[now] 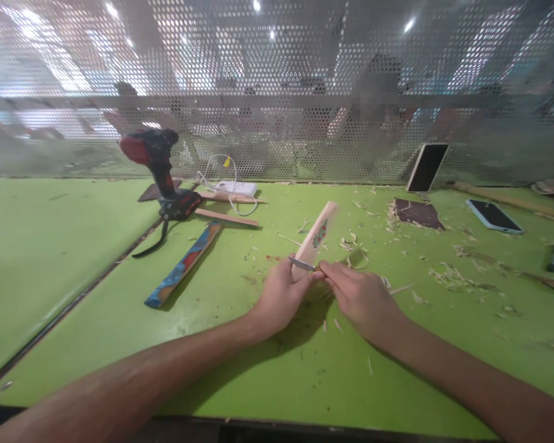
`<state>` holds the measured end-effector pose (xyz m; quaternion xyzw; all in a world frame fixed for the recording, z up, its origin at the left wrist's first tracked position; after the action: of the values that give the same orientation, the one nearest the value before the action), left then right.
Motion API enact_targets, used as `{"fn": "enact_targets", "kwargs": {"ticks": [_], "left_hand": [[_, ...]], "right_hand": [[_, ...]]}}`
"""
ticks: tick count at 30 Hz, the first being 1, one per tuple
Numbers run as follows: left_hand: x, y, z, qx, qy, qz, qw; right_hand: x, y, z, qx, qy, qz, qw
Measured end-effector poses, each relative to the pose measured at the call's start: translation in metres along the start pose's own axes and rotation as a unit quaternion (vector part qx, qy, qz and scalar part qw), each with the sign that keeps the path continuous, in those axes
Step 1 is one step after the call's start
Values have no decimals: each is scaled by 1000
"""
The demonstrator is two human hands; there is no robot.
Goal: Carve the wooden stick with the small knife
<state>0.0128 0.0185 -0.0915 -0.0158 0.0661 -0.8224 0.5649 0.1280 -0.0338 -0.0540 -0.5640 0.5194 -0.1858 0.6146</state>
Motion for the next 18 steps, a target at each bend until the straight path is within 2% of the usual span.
{"fn": "enact_targets", "kwargs": {"ticks": [7, 10, 15, 18], "left_hand": [[0, 0, 1, -3, 14, -1, 1000], [0, -1, -4, -2, -2, -2, 1000], [2, 6, -5, 1, 2, -39, 999], [2, 4, 0, 10, 12, -23, 1000]], "right_hand": [[2, 1, 1, -36, 17, -3, 999], [-1, -2, 0, -23, 3, 2, 1000], [-4, -5, -1, 13, -33, 15, 999], [-5, -4, -1, 46, -39, 11, 998]]}}
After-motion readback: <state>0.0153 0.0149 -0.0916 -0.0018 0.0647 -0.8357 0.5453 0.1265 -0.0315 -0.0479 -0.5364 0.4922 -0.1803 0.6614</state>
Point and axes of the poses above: each hand's wrist, its own x-axis away from the middle knuckle, its own y-axis out of the palm, z = x × y, the point moved 9 cm from there along -x, towards the middle knuckle, and after that the axes turned 1 degree about -y, right-handed, at the moved point
